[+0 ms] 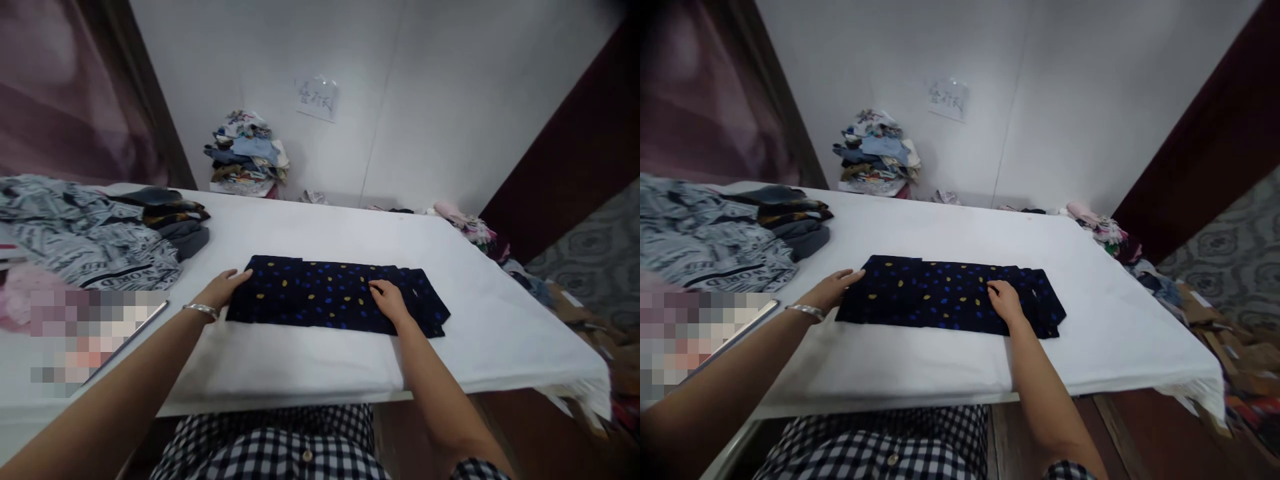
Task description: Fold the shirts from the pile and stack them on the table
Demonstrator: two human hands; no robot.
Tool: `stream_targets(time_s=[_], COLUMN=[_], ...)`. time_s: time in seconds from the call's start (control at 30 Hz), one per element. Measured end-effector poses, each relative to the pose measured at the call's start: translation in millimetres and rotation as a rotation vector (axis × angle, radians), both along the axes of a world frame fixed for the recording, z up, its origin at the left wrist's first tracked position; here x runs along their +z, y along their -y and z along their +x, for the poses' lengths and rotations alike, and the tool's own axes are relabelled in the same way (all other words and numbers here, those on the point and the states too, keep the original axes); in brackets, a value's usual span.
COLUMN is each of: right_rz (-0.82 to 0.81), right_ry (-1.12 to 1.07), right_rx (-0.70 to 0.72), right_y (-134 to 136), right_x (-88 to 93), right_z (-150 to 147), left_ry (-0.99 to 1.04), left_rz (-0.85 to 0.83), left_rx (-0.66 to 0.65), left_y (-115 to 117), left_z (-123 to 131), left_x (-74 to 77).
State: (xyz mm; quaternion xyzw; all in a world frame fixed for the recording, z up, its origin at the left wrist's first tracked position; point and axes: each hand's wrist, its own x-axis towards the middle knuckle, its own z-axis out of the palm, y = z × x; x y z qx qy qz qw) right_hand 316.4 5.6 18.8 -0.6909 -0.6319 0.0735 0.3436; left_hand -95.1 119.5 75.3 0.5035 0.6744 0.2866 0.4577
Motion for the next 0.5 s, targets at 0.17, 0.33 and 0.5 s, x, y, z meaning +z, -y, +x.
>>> stream_targets(time_s=[0.17, 0.33, 0.5], right_rz=[-0.018, -0.022, -0.180], right_ry=[-0.069, -0.072, 0.046], right_rx=[-0.009, 0.205, 0.350], right_y=[-16.0, -78.1, -158.7], right_x=[17.2, 58.6, 75.1], right_z=[-13.1, -78.4, -171.9], left_ry=[0.187, 0.163, 0.038], left_rz=[-0.049, 0.033, 0.155], left_rx=[0.034, 0.031, 0.009], left_y=[29.9, 48.0, 54.3], left_z=[-19.5, -22.3, -17.8], left_x=[-11.9, -29.0, -36.9])
